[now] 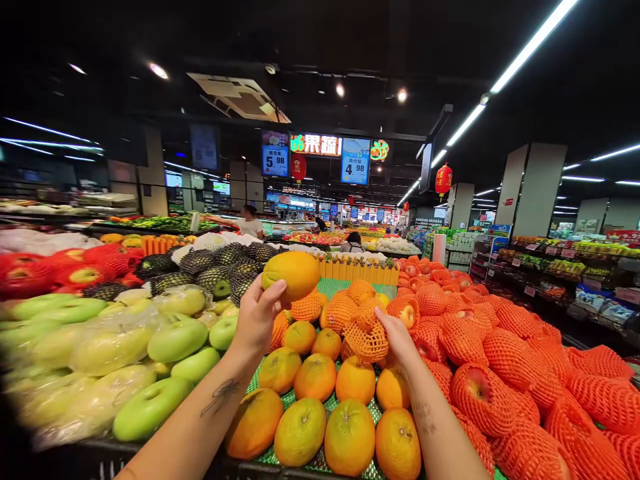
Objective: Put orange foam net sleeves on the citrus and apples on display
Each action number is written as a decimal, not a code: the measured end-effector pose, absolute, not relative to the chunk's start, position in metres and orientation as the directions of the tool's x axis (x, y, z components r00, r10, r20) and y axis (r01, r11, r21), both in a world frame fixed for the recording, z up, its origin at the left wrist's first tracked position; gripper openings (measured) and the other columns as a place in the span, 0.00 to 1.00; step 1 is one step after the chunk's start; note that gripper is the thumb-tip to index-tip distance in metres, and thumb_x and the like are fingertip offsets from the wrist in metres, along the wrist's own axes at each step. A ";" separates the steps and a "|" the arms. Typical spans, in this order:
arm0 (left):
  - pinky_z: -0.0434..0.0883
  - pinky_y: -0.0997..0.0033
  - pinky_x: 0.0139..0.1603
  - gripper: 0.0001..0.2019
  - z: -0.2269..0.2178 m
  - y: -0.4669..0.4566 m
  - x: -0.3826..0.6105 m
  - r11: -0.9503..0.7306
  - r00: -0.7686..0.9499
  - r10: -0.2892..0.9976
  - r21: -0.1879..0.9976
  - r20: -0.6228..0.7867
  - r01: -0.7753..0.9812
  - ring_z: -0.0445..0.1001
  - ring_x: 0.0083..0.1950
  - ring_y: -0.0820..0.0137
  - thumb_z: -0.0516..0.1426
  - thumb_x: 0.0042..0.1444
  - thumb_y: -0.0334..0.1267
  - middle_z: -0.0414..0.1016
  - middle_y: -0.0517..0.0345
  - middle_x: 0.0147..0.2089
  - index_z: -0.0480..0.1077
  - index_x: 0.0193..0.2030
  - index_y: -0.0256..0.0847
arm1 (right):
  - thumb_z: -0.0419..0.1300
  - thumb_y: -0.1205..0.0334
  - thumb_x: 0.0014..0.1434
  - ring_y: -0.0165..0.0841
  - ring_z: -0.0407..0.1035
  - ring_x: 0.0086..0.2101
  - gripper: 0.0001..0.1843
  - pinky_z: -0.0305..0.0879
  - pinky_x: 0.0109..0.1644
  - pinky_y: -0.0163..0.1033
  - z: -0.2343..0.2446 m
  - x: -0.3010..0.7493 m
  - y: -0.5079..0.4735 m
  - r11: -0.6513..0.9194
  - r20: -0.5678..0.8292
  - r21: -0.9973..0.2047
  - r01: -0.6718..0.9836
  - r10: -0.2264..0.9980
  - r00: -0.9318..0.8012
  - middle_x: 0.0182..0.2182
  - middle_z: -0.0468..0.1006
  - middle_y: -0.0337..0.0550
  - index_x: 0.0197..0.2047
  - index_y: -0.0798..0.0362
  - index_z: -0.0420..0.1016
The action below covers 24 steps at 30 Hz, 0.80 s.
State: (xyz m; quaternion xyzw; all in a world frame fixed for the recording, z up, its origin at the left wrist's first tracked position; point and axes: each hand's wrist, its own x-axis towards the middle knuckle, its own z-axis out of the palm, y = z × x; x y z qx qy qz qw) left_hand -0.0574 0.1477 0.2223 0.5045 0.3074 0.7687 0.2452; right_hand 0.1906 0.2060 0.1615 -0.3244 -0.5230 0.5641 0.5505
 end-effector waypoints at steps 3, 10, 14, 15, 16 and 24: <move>0.62 0.78 0.24 0.35 0.230 0.134 -0.079 -0.525 -0.332 0.837 0.809 0.436 -0.262 0.77 0.39 0.63 0.63 0.46 0.64 0.75 0.49 0.45 0.67 0.52 0.38 | 0.75 0.35 0.44 0.49 0.77 0.47 0.28 0.71 0.56 0.51 0.159 0.191 0.210 0.150 0.200 -0.944 -0.295 0.969 -0.146 0.38 0.84 0.48 0.36 0.51 0.82; 0.71 0.69 0.34 0.41 0.196 0.128 -0.144 -0.312 -0.247 0.893 0.913 0.376 0.262 0.77 0.45 0.57 0.67 0.43 0.60 0.74 0.49 0.51 0.60 0.59 0.43 | 0.73 0.34 0.45 0.50 0.77 0.46 0.30 0.70 0.57 0.51 0.156 0.192 0.214 0.137 0.179 -0.946 -0.293 0.977 -0.118 0.40 0.84 0.50 0.38 0.53 0.83; 0.70 0.51 0.59 0.39 0.174 0.131 -0.166 -0.284 -0.043 0.812 0.458 0.583 0.842 0.71 0.59 0.48 0.64 0.44 0.54 0.68 0.45 0.61 0.62 0.61 0.41 | 0.73 0.38 0.44 0.50 0.76 0.49 0.27 0.71 0.58 0.51 0.159 0.192 0.213 0.155 0.193 -0.932 -0.328 0.978 -0.086 0.44 0.84 0.50 0.37 0.52 0.84; 0.70 0.50 0.59 0.38 0.170 0.130 -0.168 -0.238 0.009 0.837 0.349 0.547 0.906 0.70 0.60 0.47 0.63 0.44 0.52 0.66 0.43 0.63 0.63 0.62 0.41 | 0.74 0.39 0.44 0.51 0.76 0.50 0.26 0.71 0.57 0.51 0.159 0.192 0.213 0.158 0.195 -0.931 -0.329 0.977 -0.081 0.44 0.84 0.50 0.37 0.52 0.84; 0.70 0.50 0.58 0.39 0.168 0.129 -0.169 -0.196 0.043 0.872 0.267 0.488 0.943 0.71 0.60 0.46 0.62 0.44 0.50 0.65 0.42 0.65 0.63 0.64 0.41 | 0.74 0.39 0.44 0.51 0.76 0.50 0.26 0.71 0.57 0.51 0.159 0.192 0.214 0.161 0.197 -0.932 -0.325 0.977 -0.081 0.44 0.84 0.51 0.36 0.52 0.84; 0.68 0.50 0.60 0.42 0.164 0.141 -0.183 -0.173 0.132 0.948 0.120 0.291 0.978 0.73 0.59 0.44 0.60 0.43 0.51 0.71 0.37 0.62 0.65 0.66 0.32 | 0.71 0.39 0.52 0.48 0.76 0.46 0.21 0.69 0.57 0.51 0.152 0.196 0.219 0.221 0.270 -0.934 -0.282 0.951 -0.150 0.37 0.84 0.50 0.31 0.50 0.81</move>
